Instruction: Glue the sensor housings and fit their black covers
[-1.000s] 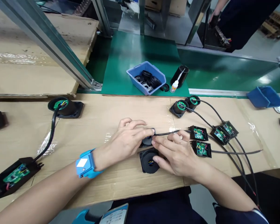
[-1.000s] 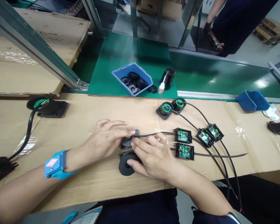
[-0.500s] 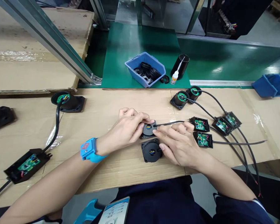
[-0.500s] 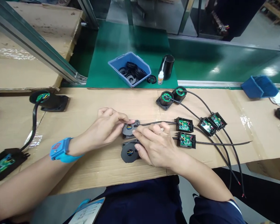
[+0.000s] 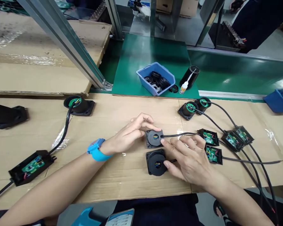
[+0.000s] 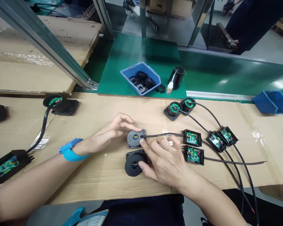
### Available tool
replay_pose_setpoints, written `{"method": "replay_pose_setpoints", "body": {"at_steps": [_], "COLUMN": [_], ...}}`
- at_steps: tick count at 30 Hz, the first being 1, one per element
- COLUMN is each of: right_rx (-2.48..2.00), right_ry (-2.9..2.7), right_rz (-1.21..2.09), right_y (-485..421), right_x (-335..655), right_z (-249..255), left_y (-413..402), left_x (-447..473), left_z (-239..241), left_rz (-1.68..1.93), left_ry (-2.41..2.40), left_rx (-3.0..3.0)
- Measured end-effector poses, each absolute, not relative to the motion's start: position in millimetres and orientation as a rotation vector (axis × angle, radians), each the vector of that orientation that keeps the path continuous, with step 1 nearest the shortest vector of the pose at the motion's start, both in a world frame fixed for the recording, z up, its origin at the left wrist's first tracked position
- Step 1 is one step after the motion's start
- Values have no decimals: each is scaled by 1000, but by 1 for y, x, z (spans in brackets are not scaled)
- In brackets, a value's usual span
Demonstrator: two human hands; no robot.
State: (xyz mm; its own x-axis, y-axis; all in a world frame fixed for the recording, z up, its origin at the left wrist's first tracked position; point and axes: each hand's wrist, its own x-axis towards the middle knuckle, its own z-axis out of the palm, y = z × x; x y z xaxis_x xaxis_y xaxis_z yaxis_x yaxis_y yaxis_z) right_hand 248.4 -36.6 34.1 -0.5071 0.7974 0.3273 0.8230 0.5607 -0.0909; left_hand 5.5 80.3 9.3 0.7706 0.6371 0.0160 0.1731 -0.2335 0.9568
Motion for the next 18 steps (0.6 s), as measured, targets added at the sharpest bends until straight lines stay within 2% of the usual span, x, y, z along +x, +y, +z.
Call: {"method": "replay_pose_setpoints", "body": {"at_steps": [6,13,18], "right_rx": [-1344,-1321,-1308], "right_ry": [-2462,-2474,-2466], "right_rz": [-65,-21,-16], "right_y": [-37,-36,-36], "right_x": [250,250,251], "right_z": [32,31,30], "left_y": [73,64,54], "left_x": [1,-8,2], "left_z": [13,3,5], "left_rz": [525,1106,1100], "left_ry": [656,807,652], "left_rx": [2016,2172,2501]}}
